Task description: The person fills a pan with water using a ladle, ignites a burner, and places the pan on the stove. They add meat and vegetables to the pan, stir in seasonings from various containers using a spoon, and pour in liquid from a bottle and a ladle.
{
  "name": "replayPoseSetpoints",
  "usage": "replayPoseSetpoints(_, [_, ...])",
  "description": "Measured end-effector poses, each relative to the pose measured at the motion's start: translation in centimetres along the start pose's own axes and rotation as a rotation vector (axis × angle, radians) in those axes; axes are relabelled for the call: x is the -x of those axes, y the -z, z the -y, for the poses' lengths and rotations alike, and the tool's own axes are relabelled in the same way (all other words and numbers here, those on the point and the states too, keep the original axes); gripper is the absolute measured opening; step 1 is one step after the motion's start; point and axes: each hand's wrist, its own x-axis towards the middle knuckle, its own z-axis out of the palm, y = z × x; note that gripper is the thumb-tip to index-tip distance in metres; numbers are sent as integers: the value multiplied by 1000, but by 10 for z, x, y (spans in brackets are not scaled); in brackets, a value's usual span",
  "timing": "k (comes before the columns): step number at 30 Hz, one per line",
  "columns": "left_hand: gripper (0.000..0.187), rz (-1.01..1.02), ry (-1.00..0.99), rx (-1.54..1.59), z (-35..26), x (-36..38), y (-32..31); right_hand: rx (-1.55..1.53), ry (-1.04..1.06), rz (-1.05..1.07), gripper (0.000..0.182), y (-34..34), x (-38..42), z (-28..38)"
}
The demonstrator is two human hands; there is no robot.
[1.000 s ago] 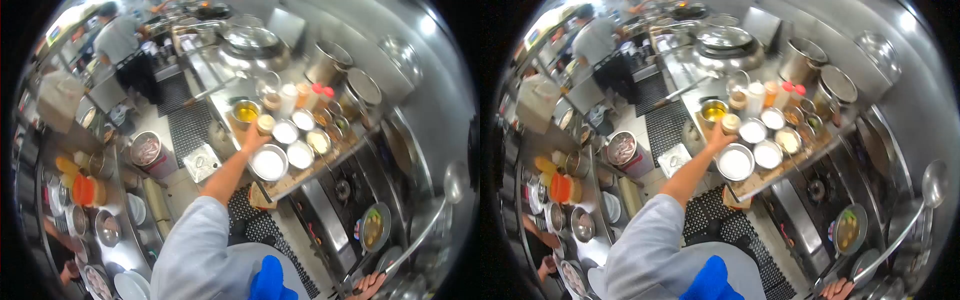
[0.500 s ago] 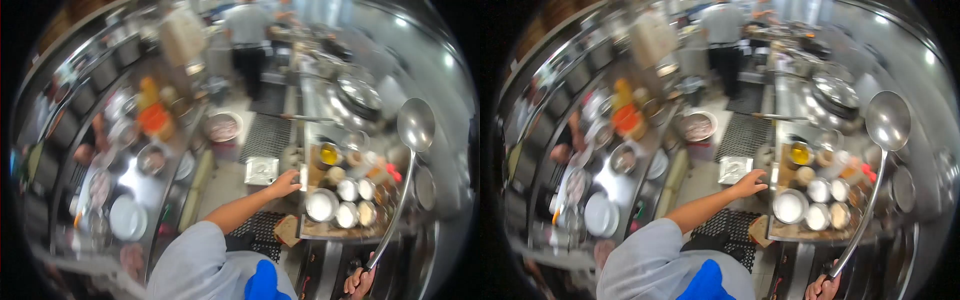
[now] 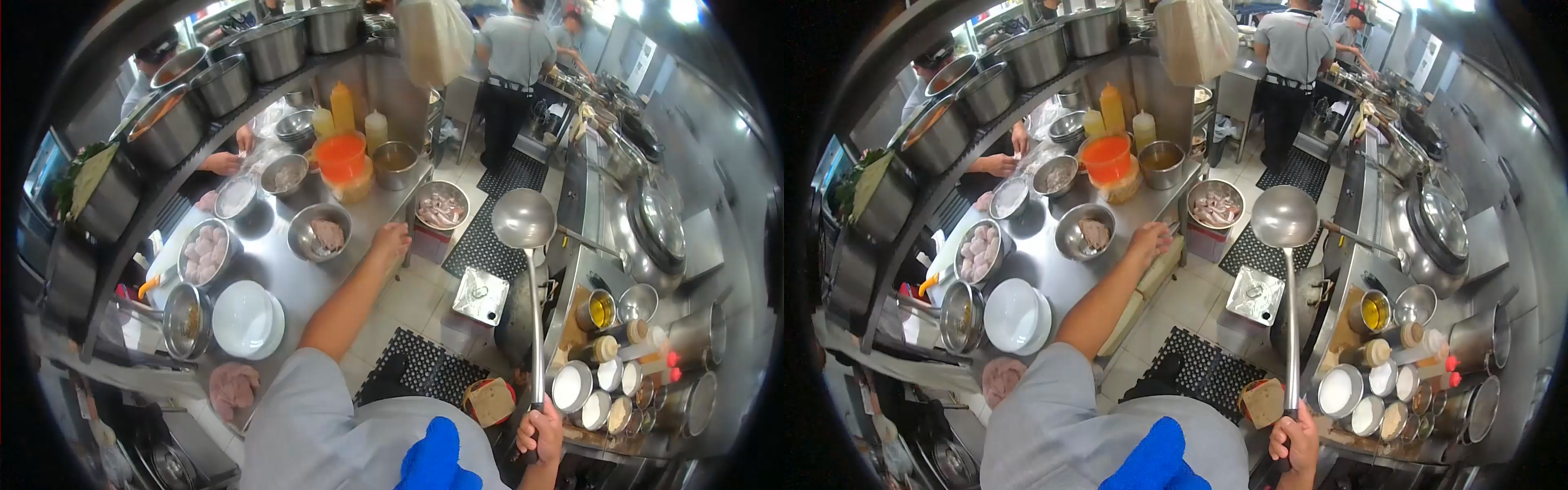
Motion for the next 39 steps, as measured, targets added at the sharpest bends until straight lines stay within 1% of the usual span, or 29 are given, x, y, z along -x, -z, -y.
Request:
replayPoseSetpoints(2, [21, -71, -4, 215, -17, -32, 14, 65, 0, 1, 55, -26, -28, 4])
replayPoseSetpoints(5, [22, -114, 10, 279, -22, -72, 23, 163, -10, -10, 52, -75, -69, 18])
replayPoseSetpoints(6, [22, -111, 16, 284, -18, -80, 23, 258, 4, -2, 49, -94, -84, 23])
replayPoseSetpoints(7, [23, -97, -15, 286, -9, -83, 21, 353, 16, 8, 46, -110, -99, 28])
replayPoseSetpoints(8, [24, -83, -46, 286, 1, -84, 18, 374, 37, 7, 46, -122, -117, 28])
replayPoseSetpoints(10, [19, -40, -32, 303, 28, -81, 11, 378, 15, 21, 47, -154, -148, 37])
replayPoseSetpoints(12, [19, -52, -51, 189, 61, -69, 4, 382, -4, 35, 48, -181, -179, 43])
replayPoseSetpoints(14, [23, -18, 34, 81, 84, -43, -3, 544, 8, 25, 46, -200, -208, 41])
replayPoseSetpoints(15, [25, 28, 16, 61, 99, -32, -5, 546, 3, 20, 46, -207, -220, 40])
replayPoseSetpoints(16, [28, 74, -3, 42, 115, -24, -6, 582, 9, 8, 46, -213, -231, 38])
replayPoseSetpoints(18, [28, 143, 59, -55, 142, -17, 2, 682, -4, -37, 48, -224, -249, 36])
replayPoseSetpoints(19, [28, 146, 64, -51, 154, -15, 6, 685, -8, -41, 48, -228, -256, 36])
replayPoseSetpoints(21, [25, 169, 195, -103, 170, -10, 15, 687, -22, 15, 51, -234, -266, 36])
replayPoseSetpoints(24, [24, 147, 233, -61, 181, -6, 21, 756, -50, -38, 54, -240, -275, 35])
replayPoseSetpoints(25, [24, 148, 235, -60, 185, -7, 23, 757, -52, -40, 54, -239, -276, 34])
replayPoseSetpoints(27, [25, 177, 161, -108, 186, -10, 26, 813, -67, -59, 57, -236, -279, 34])
replayPoseSetpoints(33, [24, 131, 154, -156, 179, -27, 19, 857, -76, -70, 57, -244, -279, 40])
replayPoseSetpoints(37, [25, 140, 166, -140, 184, -36, 17, 876, -83, -75, 57, -244, -280, 41])
replayPoseSetpoints(39, [26, 160, 138, -95, 185, -35, 16, 862, -81, -54, 57, -242, -281, 41])
